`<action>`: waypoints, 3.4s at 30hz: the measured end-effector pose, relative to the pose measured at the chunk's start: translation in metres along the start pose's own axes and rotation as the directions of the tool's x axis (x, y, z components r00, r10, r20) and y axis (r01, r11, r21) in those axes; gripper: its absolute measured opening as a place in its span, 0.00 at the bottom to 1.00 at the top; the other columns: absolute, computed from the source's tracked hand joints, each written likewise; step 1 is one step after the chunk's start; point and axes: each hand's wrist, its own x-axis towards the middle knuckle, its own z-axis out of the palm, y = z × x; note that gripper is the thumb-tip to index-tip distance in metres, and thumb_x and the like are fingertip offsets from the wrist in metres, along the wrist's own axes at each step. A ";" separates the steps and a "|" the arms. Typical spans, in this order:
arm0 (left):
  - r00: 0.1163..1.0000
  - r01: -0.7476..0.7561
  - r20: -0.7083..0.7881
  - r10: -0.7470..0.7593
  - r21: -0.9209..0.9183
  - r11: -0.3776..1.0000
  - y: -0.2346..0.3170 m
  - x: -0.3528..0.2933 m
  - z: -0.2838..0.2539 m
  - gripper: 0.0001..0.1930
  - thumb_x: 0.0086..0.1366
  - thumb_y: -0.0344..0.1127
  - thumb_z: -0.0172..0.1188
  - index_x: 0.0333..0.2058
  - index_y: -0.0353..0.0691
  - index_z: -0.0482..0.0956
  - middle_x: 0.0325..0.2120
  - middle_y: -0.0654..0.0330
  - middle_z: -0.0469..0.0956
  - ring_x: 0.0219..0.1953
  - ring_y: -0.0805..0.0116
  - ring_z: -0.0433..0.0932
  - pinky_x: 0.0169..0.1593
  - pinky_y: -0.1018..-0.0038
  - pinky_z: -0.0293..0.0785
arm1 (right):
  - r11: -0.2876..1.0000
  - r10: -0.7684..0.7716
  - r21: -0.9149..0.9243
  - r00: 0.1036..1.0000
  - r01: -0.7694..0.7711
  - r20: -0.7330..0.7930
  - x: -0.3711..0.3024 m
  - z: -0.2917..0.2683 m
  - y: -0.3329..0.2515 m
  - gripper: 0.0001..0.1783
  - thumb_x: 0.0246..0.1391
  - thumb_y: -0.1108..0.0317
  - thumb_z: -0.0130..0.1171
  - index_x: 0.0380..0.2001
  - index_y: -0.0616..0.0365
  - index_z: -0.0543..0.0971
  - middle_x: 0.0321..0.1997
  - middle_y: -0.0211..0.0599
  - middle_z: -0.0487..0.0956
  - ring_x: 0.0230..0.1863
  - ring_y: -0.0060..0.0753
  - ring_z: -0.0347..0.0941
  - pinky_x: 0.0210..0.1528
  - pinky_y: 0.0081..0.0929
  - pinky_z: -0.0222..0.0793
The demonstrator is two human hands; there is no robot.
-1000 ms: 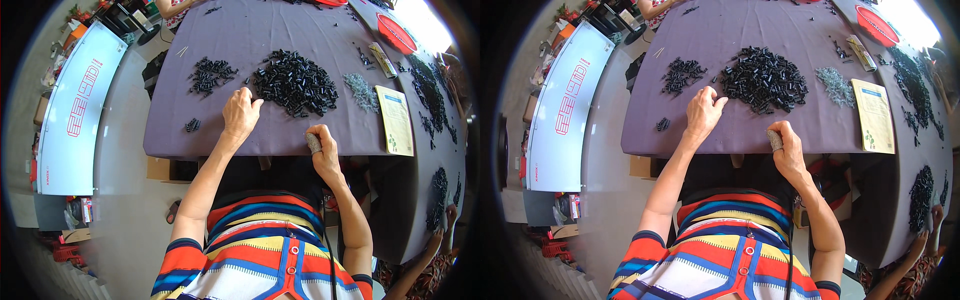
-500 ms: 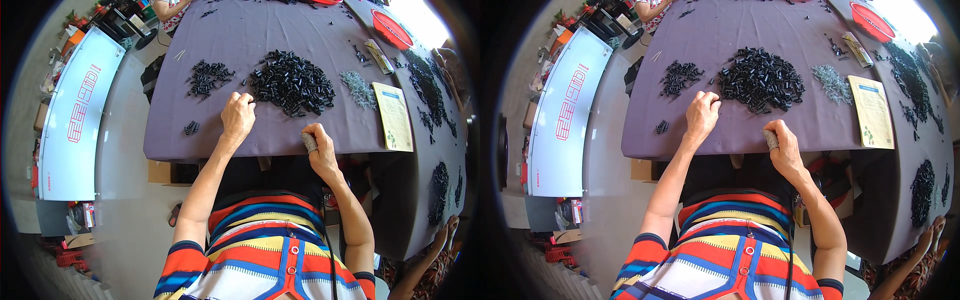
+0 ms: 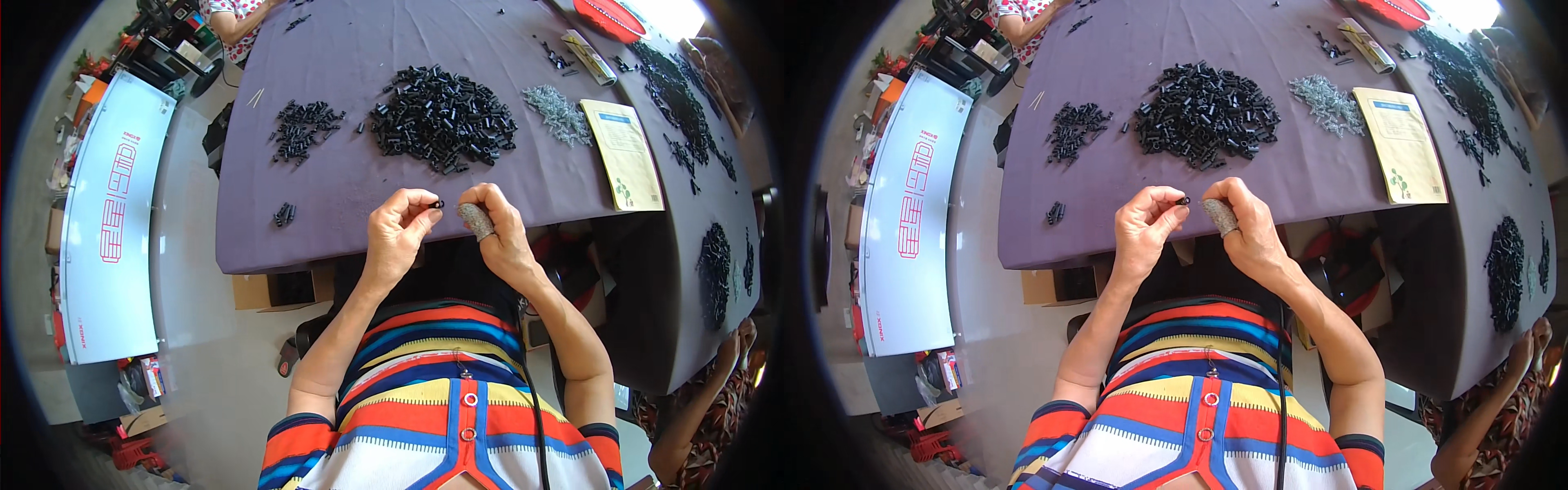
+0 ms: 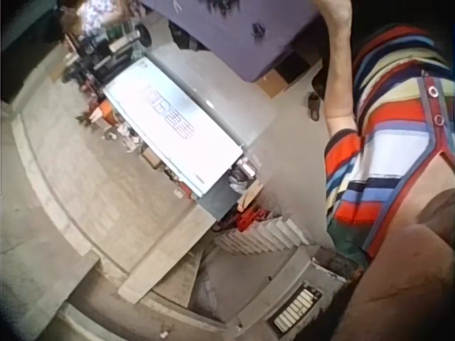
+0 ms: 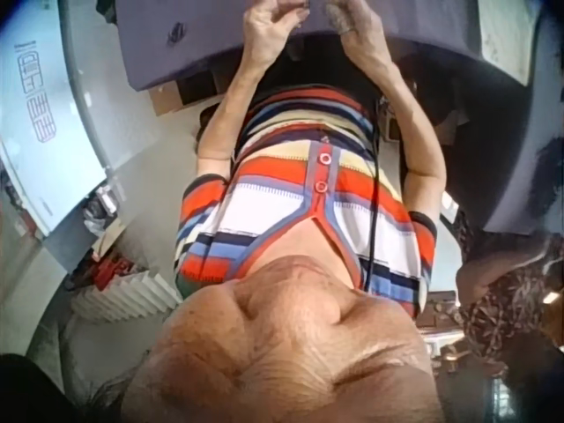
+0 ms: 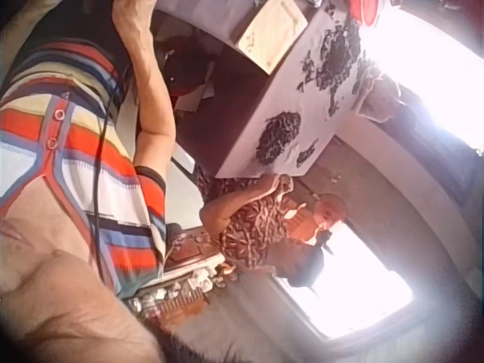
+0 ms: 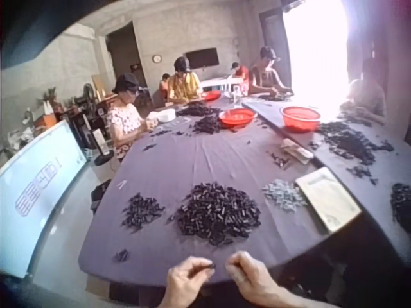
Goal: The person assembles small plastic components together by hand and sorts the plastic pieces into piles on the table.
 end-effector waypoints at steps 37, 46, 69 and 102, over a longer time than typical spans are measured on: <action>0.997 -0.017 -0.072 0.003 -0.201 0.979 -0.028 0.005 -0.025 0.06 0.61 0.27 0.60 0.37 0.35 0.78 0.24 0.66 0.77 0.26 0.80 0.75 0.32 0.82 0.74 | 0.860 -0.077 -0.498 0.992 0.115 0.095 0.042 -0.005 -0.001 0.09 0.41 0.77 0.59 0.30 0.57 0.78 0.33 0.40 0.73 0.37 0.46 0.72 0.37 0.36 0.69; 0.997 -0.002 -0.072 -0.013 -0.203 0.979 -0.028 0.004 -0.023 0.06 0.61 0.25 0.59 0.37 0.35 0.78 0.24 0.66 0.77 0.26 0.80 0.74 0.32 0.82 0.73 | 0.475 -0.160 -0.866 0.983 0.155 0.089 0.071 0.033 0.024 0.02 0.41 0.73 0.56 0.22 0.56 0.77 0.31 0.38 0.73 0.37 0.41 0.70 0.39 0.37 0.63; 0.999 -0.008 -0.051 0.000 -0.154 0.988 -0.032 0.002 -0.024 0.07 0.62 0.25 0.58 0.39 0.36 0.78 0.28 0.66 0.77 0.27 0.82 0.73 0.32 0.83 0.71 | 0.983 0.148 -0.124 0.982 -0.134 0.114 0.042 0.017 -0.009 0.20 0.43 0.87 0.50 0.43 0.64 0.73 0.31 0.40 0.77 0.33 0.32 0.75 0.37 0.26 0.69; 0.997 0.073 0.012 -0.074 -0.375 0.924 -0.023 -0.001 -0.015 0.10 0.63 0.26 0.56 0.43 0.38 0.78 0.28 0.67 0.76 0.28 0.80 0.72 0.33 0.82 0.70 | 0.995 -0.022 -0.101 1.000 0.021 -0.006 0.010 0.026 0.004 0.14 0.43 0.85 0.57 0.35 0.61 0.79 0.30 0.37 0.80 0.32 0.27 0.78 0.37 0.22 0.71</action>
